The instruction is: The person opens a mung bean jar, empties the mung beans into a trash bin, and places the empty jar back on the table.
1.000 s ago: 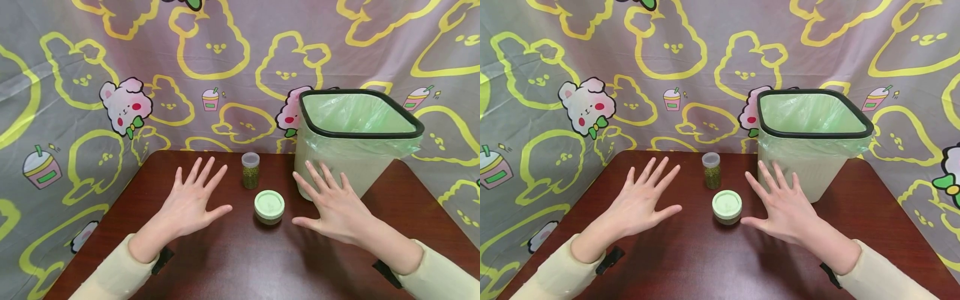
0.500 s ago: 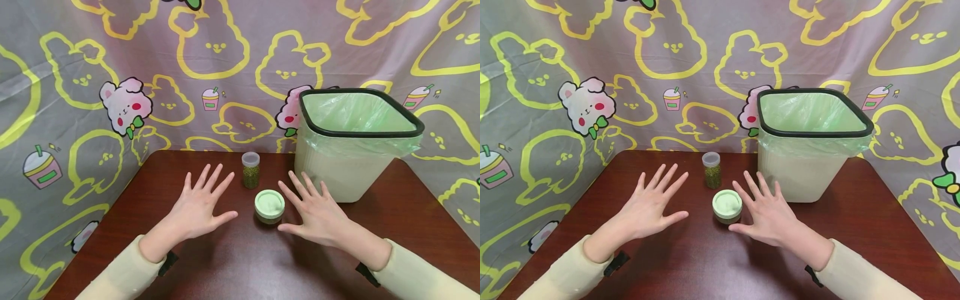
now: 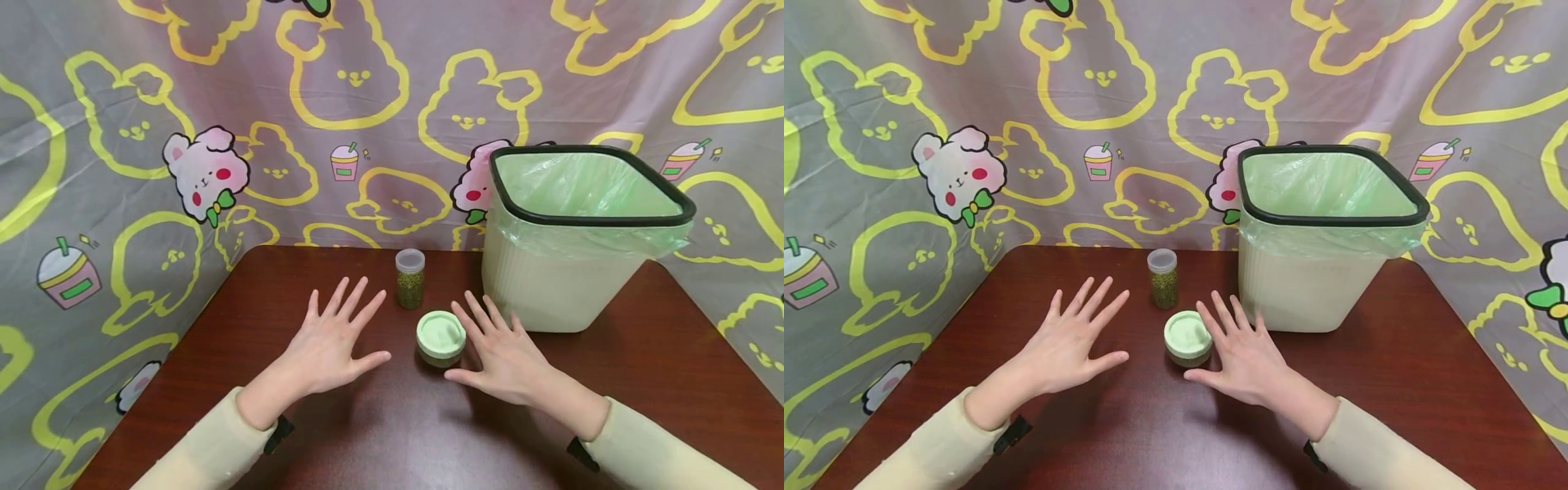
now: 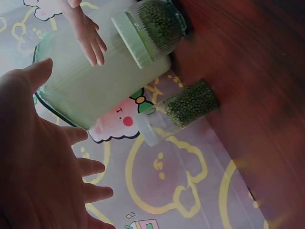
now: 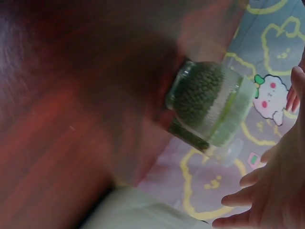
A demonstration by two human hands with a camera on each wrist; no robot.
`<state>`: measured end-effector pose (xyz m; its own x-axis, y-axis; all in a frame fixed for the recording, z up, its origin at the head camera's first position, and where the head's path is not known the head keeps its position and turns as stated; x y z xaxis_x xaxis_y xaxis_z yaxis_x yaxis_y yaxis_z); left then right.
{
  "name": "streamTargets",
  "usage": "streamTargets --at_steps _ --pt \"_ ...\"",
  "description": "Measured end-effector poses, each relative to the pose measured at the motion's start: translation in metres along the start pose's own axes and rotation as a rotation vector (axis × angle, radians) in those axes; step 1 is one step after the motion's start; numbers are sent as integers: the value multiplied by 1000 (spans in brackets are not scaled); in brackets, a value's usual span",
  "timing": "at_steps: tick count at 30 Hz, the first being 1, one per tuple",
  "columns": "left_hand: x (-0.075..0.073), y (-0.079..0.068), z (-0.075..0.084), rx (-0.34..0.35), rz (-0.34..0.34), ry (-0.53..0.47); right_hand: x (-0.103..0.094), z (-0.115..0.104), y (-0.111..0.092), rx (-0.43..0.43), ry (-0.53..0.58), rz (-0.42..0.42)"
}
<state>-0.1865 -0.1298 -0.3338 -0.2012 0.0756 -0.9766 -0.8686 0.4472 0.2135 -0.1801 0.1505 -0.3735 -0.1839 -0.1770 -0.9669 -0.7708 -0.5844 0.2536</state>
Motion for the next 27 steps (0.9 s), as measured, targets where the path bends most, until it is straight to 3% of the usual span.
streamTargets --at_steps 7,17,27 --pt "11 1 0 -10 -17 -50 16 1 -2 38 114 -17" --pt "20 4 -2 -23 -62 -149 30 -1 -2 98 360 -46" --pt "26 11 -8 -31 -101 -289 37 -1 6 206 452 -28"
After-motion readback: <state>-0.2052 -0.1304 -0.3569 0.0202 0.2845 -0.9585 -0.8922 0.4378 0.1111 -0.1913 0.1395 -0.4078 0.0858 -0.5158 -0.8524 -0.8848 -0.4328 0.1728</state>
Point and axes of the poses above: each hand's wrist, its own y-axis towards the middle knuckle, its own x-axis out of the palm, z = x × y, the point moved 2 cm from there along y, towards the middle knuckle, and after that the axes turned 6 degrees about -x, right-handed, at the moved point
